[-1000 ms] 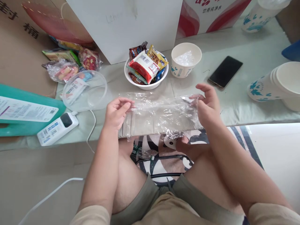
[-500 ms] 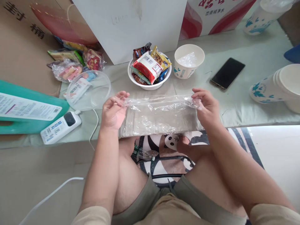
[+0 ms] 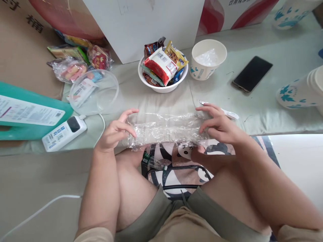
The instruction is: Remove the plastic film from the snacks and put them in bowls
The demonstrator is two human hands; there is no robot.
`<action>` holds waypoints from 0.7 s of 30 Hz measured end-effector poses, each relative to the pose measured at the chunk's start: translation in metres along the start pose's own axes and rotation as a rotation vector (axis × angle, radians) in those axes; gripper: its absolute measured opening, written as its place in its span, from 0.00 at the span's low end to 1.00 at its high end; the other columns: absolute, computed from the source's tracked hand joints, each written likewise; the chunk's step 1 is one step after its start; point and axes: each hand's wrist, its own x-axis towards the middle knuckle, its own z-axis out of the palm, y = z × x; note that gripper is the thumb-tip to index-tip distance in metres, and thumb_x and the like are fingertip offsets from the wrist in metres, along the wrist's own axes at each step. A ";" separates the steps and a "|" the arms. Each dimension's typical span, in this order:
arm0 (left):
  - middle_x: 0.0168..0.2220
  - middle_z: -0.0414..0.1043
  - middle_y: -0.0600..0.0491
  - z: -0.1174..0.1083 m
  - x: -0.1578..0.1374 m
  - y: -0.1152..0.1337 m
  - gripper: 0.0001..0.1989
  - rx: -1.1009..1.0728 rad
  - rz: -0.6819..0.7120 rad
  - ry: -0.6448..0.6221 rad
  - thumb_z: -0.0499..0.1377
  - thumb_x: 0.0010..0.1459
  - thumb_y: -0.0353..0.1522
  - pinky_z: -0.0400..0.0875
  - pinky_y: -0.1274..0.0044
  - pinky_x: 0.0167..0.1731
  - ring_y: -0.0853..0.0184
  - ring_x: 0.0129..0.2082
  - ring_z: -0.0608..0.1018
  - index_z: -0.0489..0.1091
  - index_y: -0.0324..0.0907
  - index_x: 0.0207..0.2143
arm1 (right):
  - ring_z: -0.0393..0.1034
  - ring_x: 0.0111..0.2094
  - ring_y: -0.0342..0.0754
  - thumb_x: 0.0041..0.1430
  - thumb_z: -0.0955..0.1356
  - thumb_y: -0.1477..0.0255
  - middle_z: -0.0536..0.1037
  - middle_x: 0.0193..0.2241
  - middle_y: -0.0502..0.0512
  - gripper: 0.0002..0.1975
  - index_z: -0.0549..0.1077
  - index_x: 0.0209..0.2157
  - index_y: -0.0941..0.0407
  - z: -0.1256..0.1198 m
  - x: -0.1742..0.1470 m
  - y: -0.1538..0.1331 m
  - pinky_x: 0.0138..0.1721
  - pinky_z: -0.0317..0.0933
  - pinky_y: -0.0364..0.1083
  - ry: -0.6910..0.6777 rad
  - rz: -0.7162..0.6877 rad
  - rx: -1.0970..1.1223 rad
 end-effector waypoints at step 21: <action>0.37 0.74 0.56 0.049 0.038 0.017 0.35 -0.198 -0.292 0.269 0.70 0.46 0.29 0.74 0.80 0.25 0.72 0.28 0.78 0.60 0.49 0.55 | 0.74 0.51 0.62 0.60 0.70 0.58 0.78 0.48 0.64 0.24 0.74 0.54 0.54 0.000 0.014 -0.025 0.54 0.69 0.63 0.106 0.193 -0.142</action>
